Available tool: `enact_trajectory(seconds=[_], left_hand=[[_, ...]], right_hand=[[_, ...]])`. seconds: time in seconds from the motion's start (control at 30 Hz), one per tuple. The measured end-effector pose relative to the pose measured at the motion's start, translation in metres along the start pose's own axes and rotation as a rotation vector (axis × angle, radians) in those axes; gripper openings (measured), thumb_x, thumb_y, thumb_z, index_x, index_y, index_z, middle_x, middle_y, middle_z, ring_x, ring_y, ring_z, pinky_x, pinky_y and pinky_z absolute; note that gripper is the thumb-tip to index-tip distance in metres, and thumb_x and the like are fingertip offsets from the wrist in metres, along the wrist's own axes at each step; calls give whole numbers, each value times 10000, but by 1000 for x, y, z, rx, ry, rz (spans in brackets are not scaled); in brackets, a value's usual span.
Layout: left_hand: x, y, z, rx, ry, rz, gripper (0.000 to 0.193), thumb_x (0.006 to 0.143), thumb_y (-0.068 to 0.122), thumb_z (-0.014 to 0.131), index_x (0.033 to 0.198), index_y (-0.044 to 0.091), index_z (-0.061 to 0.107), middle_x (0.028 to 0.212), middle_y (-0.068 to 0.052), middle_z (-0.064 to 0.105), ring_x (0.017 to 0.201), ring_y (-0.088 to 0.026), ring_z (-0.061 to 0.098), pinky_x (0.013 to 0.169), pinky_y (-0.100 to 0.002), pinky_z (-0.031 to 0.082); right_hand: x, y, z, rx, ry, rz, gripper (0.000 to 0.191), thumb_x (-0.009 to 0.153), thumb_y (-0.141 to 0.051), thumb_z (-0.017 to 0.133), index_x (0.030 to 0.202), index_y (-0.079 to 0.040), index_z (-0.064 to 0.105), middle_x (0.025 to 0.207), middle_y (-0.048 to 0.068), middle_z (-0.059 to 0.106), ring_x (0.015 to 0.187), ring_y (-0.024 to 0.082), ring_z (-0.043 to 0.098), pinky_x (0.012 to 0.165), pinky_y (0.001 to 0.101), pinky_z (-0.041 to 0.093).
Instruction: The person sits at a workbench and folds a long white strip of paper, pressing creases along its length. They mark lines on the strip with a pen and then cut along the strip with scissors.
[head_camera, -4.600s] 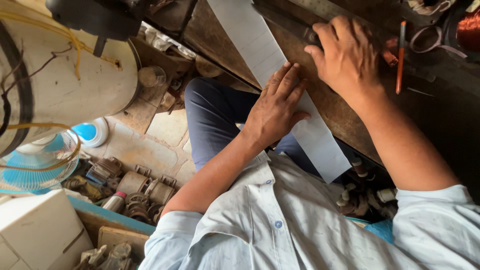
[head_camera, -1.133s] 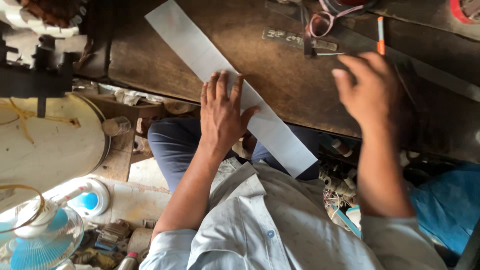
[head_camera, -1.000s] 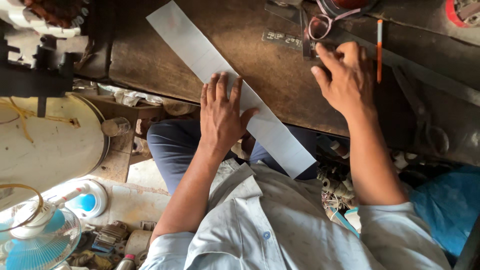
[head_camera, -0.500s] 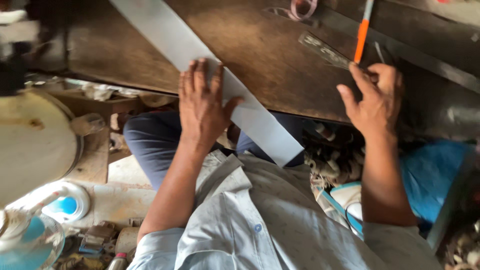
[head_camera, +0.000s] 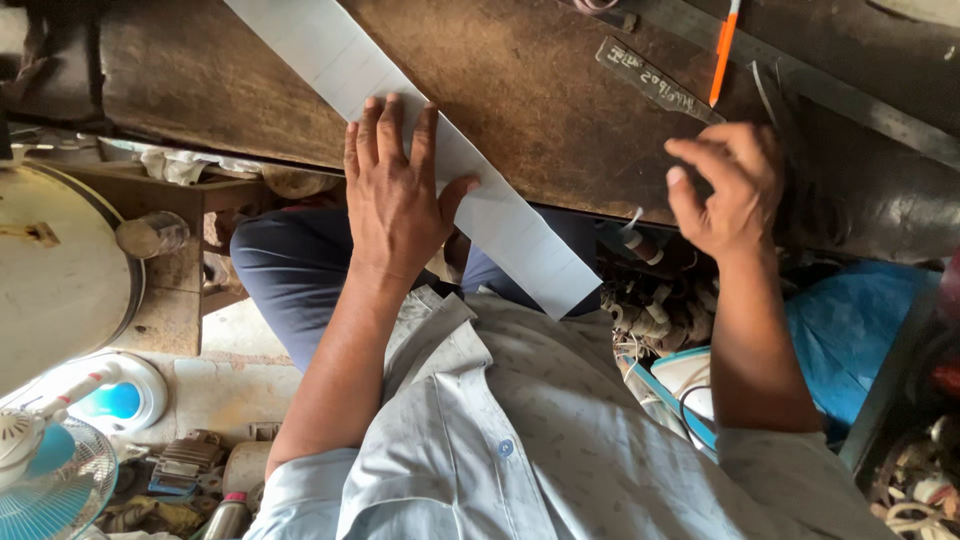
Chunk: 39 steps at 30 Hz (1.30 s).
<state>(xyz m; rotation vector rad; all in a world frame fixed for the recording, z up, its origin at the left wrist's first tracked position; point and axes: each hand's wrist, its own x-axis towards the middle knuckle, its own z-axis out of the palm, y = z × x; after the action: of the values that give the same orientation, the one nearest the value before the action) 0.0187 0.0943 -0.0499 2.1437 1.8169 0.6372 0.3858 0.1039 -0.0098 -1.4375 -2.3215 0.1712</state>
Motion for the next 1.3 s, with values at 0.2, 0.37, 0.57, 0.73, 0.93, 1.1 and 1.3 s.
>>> enact_trajectory(seconds=[0.2,0.37,0.57,0.73,0.93,1.1,1.3], left_hand=[[0,-1,1,-14,-6,-2,844,876,501,814,1514,44,501,1508,-292,440,1443,-482,356,1205,-605,261],[1,-6,5,-2,2,33,847,890,499,814,1526,36,499,1517,-295,429,1448,-485,356,1209,-602,261],[1,-6,6,28,8,4,880,824,494,818,1476,0,493,1506,-299,422,1416,-494,363,1176,-604,267],[0,-5,3,23,23,-48,859,782,507,815,1445,57,506,1520,-271,417,1452,-463,361,1218,-569,269],[7,-2,7,12,37,-44,827,770,510,809,1426,81,545,1489,-267,422,1430,-457,360,1199,-572,272],[3,-8,4,65,66,-48,712,746,556,789,1269,99,631,1453,-193,474,1412,-395,415,1213,-546,318],[11,-11,9,123,84,-88,760,730,568,774,1373,209,581,1481,-183,473,1453,-385,410,1225,-564,342]], right_hand=[[-15,-14,-17,176,-75,-161,102,778,-240,711,802,-141,698,1086,108,702,968,282,612,915,444,445],[16,-20,-3,110,-3,3,137,1039,-198,733,1091,-71,740,1216,71,716,1091,253,651,960,369,491],[111,-58,55,-126,-16,-187,388,993,-222,669,1300,14,647,1377,150,677,1235,362,567,992,509,426],[129,-87,81,-147,-73,-297,530,1046,-337,645,1431,14,549,1460,189,611,1355,356,524,1089,524,359],[132,-74,81,-87,-148,-256,532,1116,-356,616,1505,-8,514,1550,165,578,1486,349,466,1165,543,325],[123,-78,88,10,-209,-284,543,1041,-346,578,1477,-24,544,1506,186,570,1434,301,467,1164,547,292],[66,-33,95,120,-120,-498,142,1146,-107,627,1269,-41,653,1361,99,677,1209,261,651,1070,329,508]])
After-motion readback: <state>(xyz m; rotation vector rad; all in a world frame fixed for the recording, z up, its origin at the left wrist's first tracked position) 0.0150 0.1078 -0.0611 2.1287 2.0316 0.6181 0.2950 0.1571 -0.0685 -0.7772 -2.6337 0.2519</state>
